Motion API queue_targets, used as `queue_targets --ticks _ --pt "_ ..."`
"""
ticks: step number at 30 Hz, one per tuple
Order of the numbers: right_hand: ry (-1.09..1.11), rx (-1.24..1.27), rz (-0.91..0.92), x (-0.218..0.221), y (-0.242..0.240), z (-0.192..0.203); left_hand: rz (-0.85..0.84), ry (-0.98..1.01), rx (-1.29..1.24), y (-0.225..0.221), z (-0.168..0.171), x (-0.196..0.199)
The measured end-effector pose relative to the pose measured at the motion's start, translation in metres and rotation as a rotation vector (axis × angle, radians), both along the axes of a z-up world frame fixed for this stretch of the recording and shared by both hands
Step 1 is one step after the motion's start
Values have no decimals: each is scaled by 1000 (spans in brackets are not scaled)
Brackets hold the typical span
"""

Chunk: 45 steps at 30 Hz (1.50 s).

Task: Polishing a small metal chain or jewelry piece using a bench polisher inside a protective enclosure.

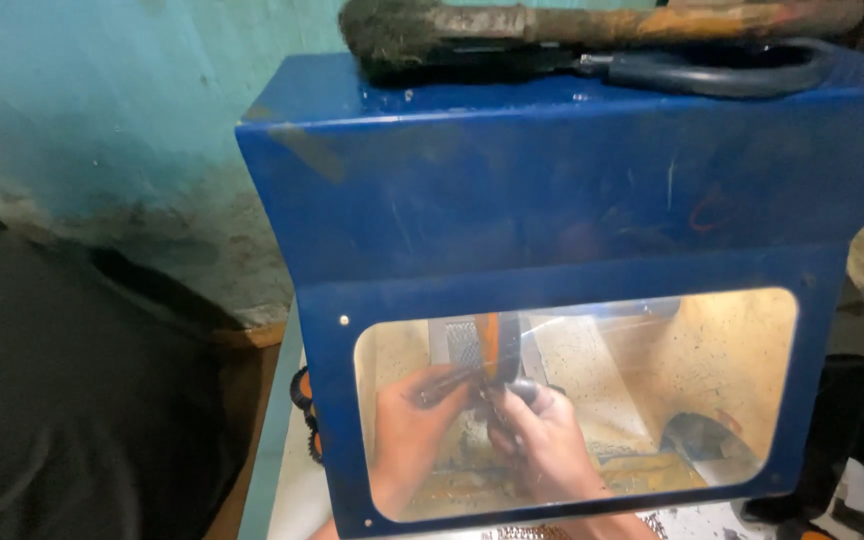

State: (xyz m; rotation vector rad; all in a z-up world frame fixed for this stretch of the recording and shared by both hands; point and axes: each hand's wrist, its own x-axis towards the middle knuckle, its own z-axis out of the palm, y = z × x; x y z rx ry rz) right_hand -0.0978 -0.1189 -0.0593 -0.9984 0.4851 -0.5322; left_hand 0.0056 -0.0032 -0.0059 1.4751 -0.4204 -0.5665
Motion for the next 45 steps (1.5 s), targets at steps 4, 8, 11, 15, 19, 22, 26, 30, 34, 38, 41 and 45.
queue_targets --ticks 4,8,11,15,19,22,26,30,34,38,41,45 --pt "66 41 -46 -4 8 18 35 -53 0 -2 -10 1" --pt "49 -78 -35 -1 3 7 -1 22 -27 0 -1 -3" --pt "51 -106 -53 -7 5 12 6 31 -37 0 -2 -7" --pt "59 -9 -66 -6 10 18 41 54 -14 -1 -7 -4" --pt "14 -87 -44 -7 4 9 66 -12 -63 -8 -17 -4" --pt "33 -135 -65 -10 9 19 13 69 -144 -3 -8 -8" --pt "38 -63 -32 -5 6 12 71 81 -22 -6 -3 -8" --pt "13 -163 8 -14 12 26 11 -61 -127 5 -7 -12" --pt "-58 -355 -3 -25 12 13 -43 -311 -125 19 -3 -17" --pt "-259 -362 -12 -32 14 7 -128 -502 -358 26 3 -22" --pt "-304 -504 5 -35 18 17 -167 -650 -495 26 5 -21" --pt "-420 -582 -16 -34 19 16 -188 -748 -559 27 9 -20"
